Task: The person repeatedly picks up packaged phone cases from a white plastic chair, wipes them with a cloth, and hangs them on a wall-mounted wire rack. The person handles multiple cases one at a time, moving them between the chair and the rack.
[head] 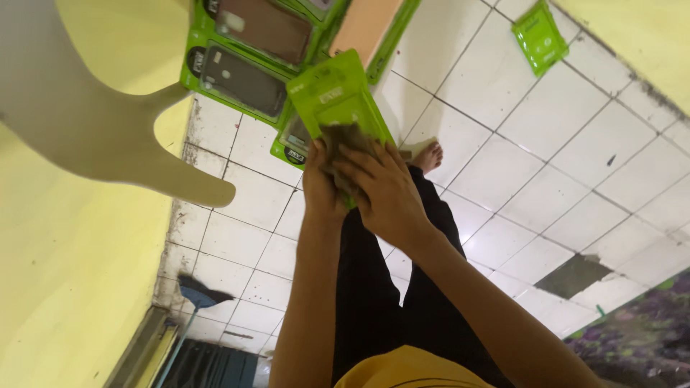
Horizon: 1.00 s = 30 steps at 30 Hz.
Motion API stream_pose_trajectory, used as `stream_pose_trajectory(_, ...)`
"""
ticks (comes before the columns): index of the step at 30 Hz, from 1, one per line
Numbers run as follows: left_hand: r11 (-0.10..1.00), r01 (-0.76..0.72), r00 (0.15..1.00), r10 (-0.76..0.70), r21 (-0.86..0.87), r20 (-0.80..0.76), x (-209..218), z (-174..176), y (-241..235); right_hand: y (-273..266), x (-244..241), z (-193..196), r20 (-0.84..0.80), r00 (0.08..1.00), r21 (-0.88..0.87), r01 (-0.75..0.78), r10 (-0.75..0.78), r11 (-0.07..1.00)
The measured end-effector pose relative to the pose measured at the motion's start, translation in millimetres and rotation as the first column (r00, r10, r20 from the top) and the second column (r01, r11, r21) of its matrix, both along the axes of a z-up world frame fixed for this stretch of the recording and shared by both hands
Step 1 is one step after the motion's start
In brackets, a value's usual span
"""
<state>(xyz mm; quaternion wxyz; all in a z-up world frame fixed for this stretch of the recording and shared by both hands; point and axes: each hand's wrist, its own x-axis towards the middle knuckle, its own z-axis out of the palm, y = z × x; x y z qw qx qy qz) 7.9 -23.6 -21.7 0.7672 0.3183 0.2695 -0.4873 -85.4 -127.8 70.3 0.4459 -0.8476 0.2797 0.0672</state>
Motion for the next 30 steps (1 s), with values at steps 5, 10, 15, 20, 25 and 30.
stream_pose_trajectory(5, 0.978, 0.060, 0.994, -0.077, 0.199, 0.079, 42, 8, -5, 1, -2, 24, 0.058, 0.995, 0.022, -0.084, 0.082, 0.996)
stream_pose_trajectory(10, 0.930, 0.032, 0.948, -0.144, 0.367, 0.283, 82, 20, 11, -26, 13, -2, -0.138, 0.989, 0.149, 0.081, -0.061, 0.985)
stream_pose_trajectory(15, 0.946, 0.080, 0.942, -0.175, 0.314, 0.287, 89, 18, 19, -39, 61, -32, 0.072, 0.931, 0.254, 0.330, -0.358, 0.909)
stream_pose_trajectory(20, 0.963, 0.180, 0.921, -0.236, 0.200, 0.309, 64, 15, 26, -26, 128, -41, 0.254, 0.966, -0.200, 0.088, -0.035, 0.976)
stream_pose_trajectory(25, 0.950, 0.111, 0.976, -0.160, 0.290, 0.148, 57, 18, 25, -6, 130, -59, 0.154, 0.981, -0.015, 0.122, -0.118, 0.992)
stream_pose_trajectory(30, 0.894, 0.077, 0.965, -0.179, 0.442, 0.193, 67, 1, 6, 8, 103, -43, 0.054, 0.991, -0.030, 0.123, -0.121, 0.992)
